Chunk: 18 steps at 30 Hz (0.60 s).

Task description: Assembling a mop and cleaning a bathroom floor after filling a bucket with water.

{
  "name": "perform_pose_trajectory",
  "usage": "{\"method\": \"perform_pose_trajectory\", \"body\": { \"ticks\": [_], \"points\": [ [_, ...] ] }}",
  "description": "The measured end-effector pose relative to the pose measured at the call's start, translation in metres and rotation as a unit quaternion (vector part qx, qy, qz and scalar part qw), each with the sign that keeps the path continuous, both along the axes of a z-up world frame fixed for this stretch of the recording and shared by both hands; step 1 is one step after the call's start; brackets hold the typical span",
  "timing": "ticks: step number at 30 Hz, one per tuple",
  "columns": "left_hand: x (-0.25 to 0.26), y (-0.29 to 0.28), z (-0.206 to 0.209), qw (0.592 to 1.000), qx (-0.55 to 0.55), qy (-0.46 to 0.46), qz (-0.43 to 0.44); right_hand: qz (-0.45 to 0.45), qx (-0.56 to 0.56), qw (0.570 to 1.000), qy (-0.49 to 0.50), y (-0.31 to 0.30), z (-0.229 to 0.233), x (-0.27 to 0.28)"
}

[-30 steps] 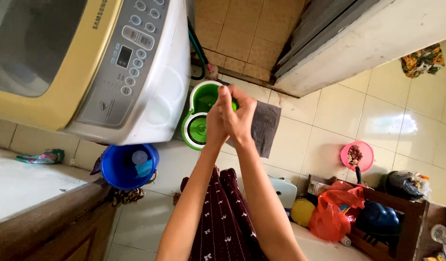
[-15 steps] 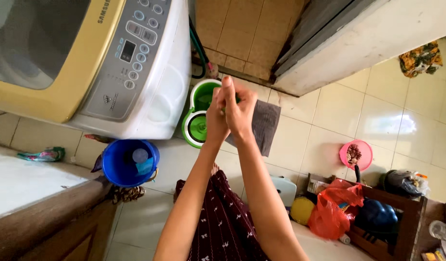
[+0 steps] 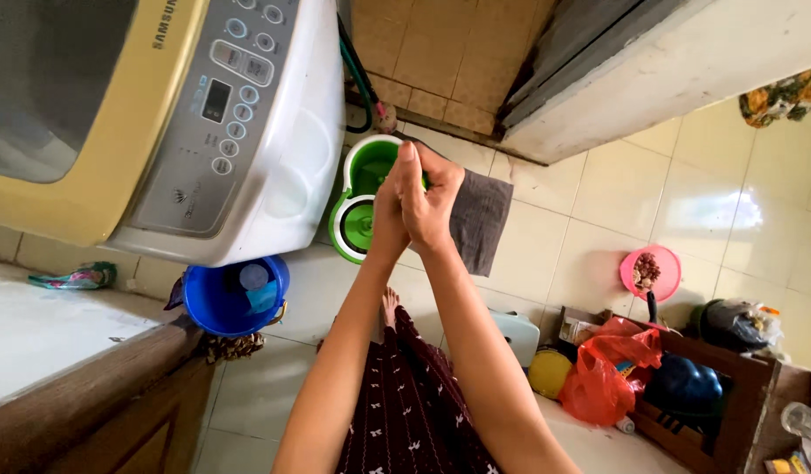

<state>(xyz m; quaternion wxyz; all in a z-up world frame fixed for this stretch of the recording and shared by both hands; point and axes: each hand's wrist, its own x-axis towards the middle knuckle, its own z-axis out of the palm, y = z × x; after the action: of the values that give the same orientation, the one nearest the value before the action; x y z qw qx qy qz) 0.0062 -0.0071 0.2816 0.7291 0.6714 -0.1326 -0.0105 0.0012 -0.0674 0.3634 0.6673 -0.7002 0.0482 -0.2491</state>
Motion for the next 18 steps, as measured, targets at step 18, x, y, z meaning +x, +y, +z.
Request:
{"method": "perform_pose_trajectory", "body": {
  "ticks": [18],
  "points": [
    [0.019,-0.012,-0.071,0.998,0.017,0.032,-0.056,-0.055,-0.022,0.998,0.012,-0.016,-0.072,0.019]
  ]
}}
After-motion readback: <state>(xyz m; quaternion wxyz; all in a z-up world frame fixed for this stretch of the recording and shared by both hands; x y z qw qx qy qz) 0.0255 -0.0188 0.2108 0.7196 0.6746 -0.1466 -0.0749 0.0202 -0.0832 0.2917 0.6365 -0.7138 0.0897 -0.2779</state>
